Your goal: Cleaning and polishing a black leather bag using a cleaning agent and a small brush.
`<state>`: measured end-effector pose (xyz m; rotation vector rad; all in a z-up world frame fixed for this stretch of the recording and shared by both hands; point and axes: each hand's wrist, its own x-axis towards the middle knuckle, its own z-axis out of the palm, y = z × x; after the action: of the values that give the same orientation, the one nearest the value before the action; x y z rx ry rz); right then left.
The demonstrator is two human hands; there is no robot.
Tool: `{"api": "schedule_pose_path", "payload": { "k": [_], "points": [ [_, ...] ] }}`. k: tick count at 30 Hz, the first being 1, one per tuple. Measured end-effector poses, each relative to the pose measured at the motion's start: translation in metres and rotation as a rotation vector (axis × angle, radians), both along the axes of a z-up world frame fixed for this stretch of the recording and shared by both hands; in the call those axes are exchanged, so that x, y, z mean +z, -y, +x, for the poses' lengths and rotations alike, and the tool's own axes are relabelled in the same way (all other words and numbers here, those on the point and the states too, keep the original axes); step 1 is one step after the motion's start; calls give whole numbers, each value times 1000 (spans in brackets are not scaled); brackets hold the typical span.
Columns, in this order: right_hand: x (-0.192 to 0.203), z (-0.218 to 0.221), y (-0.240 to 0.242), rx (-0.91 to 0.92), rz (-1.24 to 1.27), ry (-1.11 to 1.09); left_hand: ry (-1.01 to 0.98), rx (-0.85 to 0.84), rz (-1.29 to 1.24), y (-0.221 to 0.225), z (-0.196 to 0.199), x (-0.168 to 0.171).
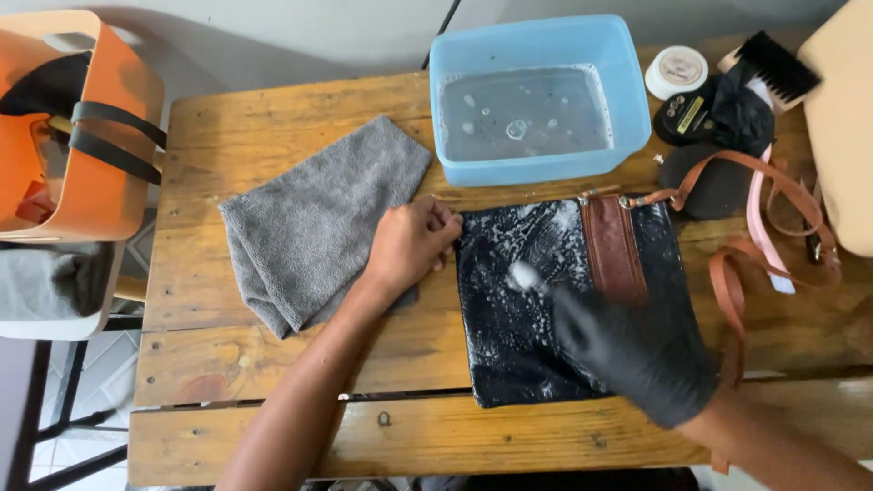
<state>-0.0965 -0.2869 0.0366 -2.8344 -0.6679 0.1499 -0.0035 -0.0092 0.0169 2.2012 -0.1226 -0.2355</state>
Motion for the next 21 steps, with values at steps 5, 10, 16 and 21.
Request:
{"api": "schedule_pose_path", "payload": {
  "k": [5,10,16,21],
  "points": [
    [-7,-5,9,-126,85,59,-9,13,-43,0,-2,1],
    [4,-7,22,-166,3,19,-42,16,0,1,-2,-2],
    [-2,-37,18,84,-26,207,-24,13,-40,0,-3,-1],
    [-8,-51,25,-67,6,101,11,-1,-35,0,-4,-1]
  ]
}}
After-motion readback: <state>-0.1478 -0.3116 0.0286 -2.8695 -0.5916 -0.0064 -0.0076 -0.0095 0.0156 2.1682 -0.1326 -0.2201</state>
